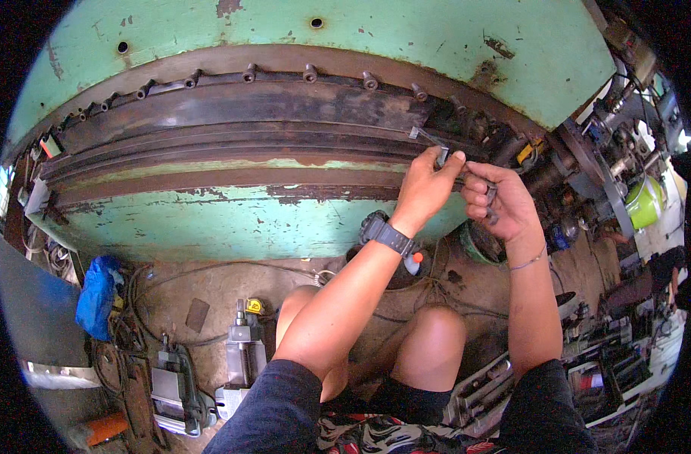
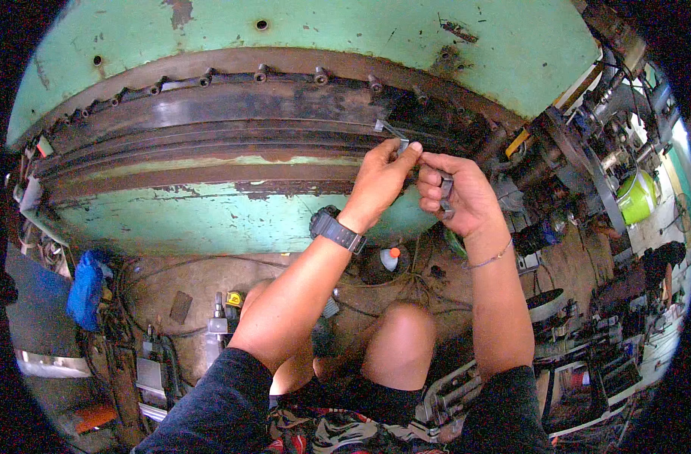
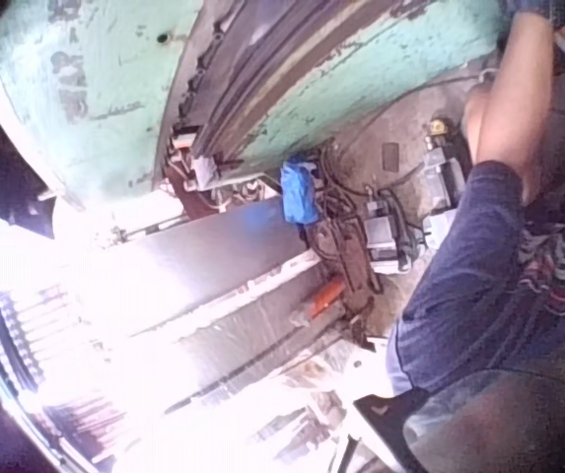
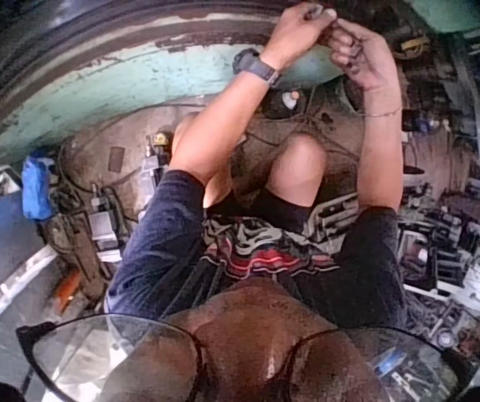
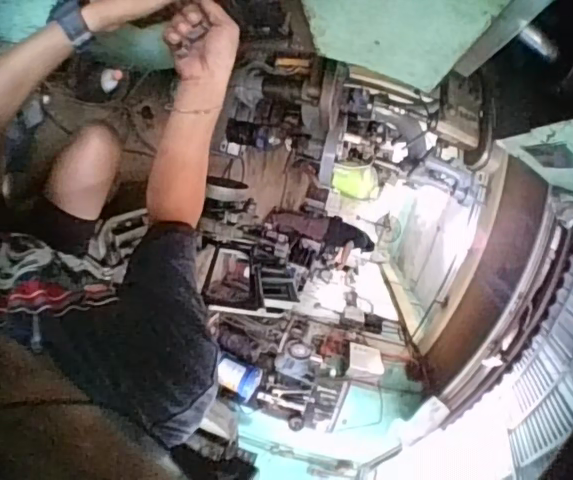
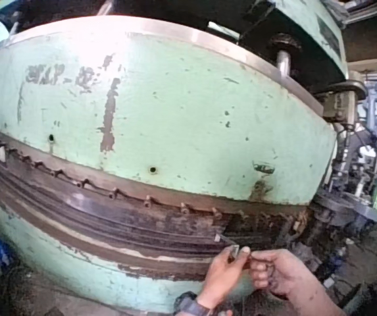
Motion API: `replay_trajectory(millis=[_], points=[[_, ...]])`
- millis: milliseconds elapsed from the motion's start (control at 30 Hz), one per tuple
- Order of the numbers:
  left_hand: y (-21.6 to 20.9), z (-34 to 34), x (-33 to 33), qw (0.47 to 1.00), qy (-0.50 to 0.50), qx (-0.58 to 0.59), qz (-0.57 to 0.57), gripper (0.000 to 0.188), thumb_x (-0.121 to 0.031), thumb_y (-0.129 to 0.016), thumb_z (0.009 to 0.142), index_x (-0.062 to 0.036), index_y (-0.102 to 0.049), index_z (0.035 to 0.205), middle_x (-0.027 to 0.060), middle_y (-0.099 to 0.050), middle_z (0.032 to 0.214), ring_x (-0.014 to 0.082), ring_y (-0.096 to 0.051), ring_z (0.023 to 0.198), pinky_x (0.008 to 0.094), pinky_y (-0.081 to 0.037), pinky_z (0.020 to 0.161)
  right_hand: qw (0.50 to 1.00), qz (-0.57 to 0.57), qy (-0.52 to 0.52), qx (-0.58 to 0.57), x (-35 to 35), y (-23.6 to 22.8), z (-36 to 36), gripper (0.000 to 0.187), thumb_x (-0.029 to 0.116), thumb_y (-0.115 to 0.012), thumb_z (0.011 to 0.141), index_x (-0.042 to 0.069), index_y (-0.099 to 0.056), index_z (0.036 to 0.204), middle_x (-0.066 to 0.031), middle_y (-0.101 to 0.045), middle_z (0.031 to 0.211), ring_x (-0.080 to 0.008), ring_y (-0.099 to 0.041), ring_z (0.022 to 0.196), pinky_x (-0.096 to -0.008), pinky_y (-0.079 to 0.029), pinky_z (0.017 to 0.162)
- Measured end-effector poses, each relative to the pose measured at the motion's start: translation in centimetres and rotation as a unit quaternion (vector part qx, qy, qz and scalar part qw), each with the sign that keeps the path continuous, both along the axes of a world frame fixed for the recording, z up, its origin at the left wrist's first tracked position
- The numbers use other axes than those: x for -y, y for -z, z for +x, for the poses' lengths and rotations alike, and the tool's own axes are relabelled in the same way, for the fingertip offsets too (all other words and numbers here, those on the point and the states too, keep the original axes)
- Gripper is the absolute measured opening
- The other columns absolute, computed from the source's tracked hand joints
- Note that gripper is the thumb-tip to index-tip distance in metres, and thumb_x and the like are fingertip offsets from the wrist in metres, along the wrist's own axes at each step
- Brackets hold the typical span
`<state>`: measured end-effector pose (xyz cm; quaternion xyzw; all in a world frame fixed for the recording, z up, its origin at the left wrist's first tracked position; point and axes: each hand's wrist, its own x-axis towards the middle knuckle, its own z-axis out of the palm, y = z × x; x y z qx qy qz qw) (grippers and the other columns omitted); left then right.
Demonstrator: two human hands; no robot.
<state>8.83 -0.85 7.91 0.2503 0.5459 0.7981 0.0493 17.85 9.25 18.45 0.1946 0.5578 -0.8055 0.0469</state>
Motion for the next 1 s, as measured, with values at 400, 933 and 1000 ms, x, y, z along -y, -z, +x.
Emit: replay_trajectory(millis=[400,933,1000], points=[[0.9,0.3,0.4,0.994,-0.004,-0.014,-0.113,0.057,-0.033,-0.071,0.091,0.0111,-0.063,0.126,0.0243,-0.072,0.105,0.0280,-0.069,0.094,0.0377,-0.053,0.085,0.996,0.003,0.017,-0.092,-0.4,5.9,2.0,0.016,0.023,-0.053,0.107,0.011,-0.054,0.096,0.0015,-0.047,0.065,-0.0135,-0.047,0.053,-0.0310,-0.041,0.048],[4.4,-1.0,0.7,0.979,-0.027,-0.014,-0.203,0.050,-0.015,-0.063,0.076,0.0054,-0.067,0.121,0.0341,-0.070,0.108,0.0486,-0.067,0.108,0.0514,-0.052,0.096,0.987,0.034,0.014,-0.154,0.4,15.9,1.3,0.023,0.026,-0.055,0.108,0.010,-0.058,0.125,0.0005,-0.051,0.071,-0.0139,-0.054,0.063,-0.0346,-0.051,0.062],[5.3,-1.8,0.9,0.981,-0.019,0.002,-0.191,0.046,-0.012,-0.062,0.075,0.0047,-0.068,0.117,0.0332,-0.070,0.106,0.0489,-0.067,0.107,0.0530,-0.052,0.096,0.989,0.019,0.013,-0.148,0.7,16.9,0.7,0.021,0.027,-0.058,0.107,0.011,-0.059,0.121,0.0000,-0.053,0.074,-0.0145,-0.056,0.067,-0.0346,-0.051,0.065]])
